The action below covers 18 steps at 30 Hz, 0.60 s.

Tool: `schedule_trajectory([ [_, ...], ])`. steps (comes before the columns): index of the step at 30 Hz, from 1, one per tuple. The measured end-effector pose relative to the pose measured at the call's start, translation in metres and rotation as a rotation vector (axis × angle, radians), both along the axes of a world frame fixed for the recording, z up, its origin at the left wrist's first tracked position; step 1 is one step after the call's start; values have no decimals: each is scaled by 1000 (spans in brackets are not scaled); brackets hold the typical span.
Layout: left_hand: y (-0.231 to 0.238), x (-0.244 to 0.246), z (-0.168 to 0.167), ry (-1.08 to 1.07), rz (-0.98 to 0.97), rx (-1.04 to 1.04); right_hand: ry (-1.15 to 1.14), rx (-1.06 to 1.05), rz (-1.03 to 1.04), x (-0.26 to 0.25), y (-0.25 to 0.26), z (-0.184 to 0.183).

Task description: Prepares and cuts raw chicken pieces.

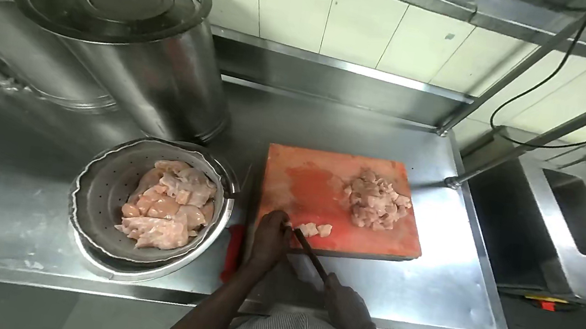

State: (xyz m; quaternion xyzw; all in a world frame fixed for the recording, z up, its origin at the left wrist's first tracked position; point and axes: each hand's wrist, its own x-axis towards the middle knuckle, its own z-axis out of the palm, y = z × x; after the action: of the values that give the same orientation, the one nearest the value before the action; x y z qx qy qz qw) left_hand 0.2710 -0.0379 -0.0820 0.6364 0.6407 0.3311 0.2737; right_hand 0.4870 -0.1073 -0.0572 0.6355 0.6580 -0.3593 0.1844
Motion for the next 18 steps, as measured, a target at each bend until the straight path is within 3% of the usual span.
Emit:
schedule_trajectory([
  [3, 1, -1, 5, -19, 21, 15, 128, 152, -136, 42, -21, -11],
  [6, 7, 9, 18, 128, -61, -83, 354, 348, -489, 82, -37, -23],
  [12, 34, 59, 31, 323, -239, -304, 657, 472, -1113, 134, -49, -44],
  [15, 48, 86, 38, 484, -315, -383, 817, 499, -1300, 141, -50, -46],
  [18, 60, 102, 40, 556, -448, -389, 889, 520, -1345, 139, -49, -47],
])
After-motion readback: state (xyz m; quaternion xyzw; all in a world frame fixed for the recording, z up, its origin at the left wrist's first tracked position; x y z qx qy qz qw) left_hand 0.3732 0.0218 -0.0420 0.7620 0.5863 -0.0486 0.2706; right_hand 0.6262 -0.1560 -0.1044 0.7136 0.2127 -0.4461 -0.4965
